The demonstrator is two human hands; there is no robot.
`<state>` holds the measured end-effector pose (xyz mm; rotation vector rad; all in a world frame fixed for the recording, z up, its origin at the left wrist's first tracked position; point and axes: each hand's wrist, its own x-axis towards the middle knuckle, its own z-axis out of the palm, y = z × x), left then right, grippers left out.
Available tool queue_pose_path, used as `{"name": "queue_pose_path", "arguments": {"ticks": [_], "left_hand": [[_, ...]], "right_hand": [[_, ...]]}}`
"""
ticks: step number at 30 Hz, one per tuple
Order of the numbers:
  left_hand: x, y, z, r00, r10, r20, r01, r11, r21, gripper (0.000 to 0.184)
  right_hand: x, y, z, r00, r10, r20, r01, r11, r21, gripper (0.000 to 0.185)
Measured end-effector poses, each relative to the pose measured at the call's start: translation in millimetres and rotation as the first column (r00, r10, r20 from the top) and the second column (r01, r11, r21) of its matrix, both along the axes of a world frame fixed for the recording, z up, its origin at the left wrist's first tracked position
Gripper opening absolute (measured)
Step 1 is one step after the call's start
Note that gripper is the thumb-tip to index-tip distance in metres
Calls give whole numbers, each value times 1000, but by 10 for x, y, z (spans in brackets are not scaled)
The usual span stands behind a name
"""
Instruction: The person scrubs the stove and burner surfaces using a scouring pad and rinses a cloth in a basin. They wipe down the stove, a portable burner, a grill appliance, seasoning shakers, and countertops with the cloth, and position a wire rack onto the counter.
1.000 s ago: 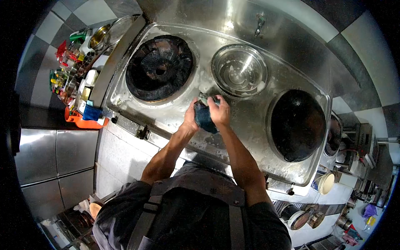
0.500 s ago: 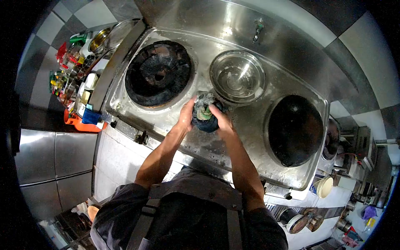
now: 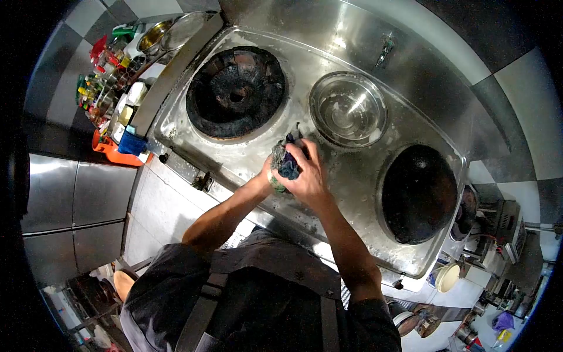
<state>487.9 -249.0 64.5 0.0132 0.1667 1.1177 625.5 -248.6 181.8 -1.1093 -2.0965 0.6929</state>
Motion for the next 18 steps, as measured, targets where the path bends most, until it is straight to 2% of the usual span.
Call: {"name": "queue_pose_path", "arguments": {"ticks": [1,2,3,4,5,6,8,9,10,12,13,14,15,16,17,18], "left_hand": [[32,52,-58,939,122,-321,-68,982,176,34],[36,49,-120,793,235,-562,3,921,390,32],[41,45,-70,511,425,-747,130,821,556,29],[46,41,-16,217,603,-767,238,729,641,27],[72,6,38,290,511,-810,121,819,560,23],[15,28,25,261,537,-802,125,805,579,21],[-6,80,9,232,564,-792,129,790,600,22],[59,118,-47,518,473,-713,-86,858,506,18],[92,151,-174,754,398,-523,-249,909,333,16],[38,243,-464,924,240,-298,-256,967,-14,22],[38,256,-161,602,294,-742,-206,956,211,29],[32,289,86,87,370,-925,-40,929,368,36],[20,407,138,386,107,-916,-211,977,25,45],[28,413,181,385,108,-917,-206,978,29,45],[47,411,221,611,103,-785,-272,958,-86,42],[76,407,264,794,118,-597,-301,928,-217,38]], "right_hand": [[-11,38,-54,1000,-23,-20,24,999,23,61],[-22,46,-117,998,-46,-39,48,998,39,60],[-42,60,-164,996,-68,-60,71,996,56,58],[-63,92,-203,993,-89,-82,95,993,76,57],[-75,109,-235,988,-111,-104,121,988,92,55],[-96,141,-179,986,-111,-122,135,968,213,47],[-65,182,-208,985,-82,-151,114,970,214,46],[-50,189,-185,980,-73,-183,109,975,196,45],[-41,204,-181,980,-73,-184,109,974,198,45],[-14,244,-173,979,-75,-188,101,986,131,45],[19,240,-153,988,-112,-105,109,994,-29,51],[59,260,-157,988,-114,-105,112,993,-26,51],[113,276,-173,974,-80,-213,36,979,-201,55],[183,311,-181,944,-64,-323,-59,933,-356,59],[296,365,-173,926,-29,-377,-164,867,-470,63],[358,415,-70,892,-49,-449,-244,784,-571,55]]}}
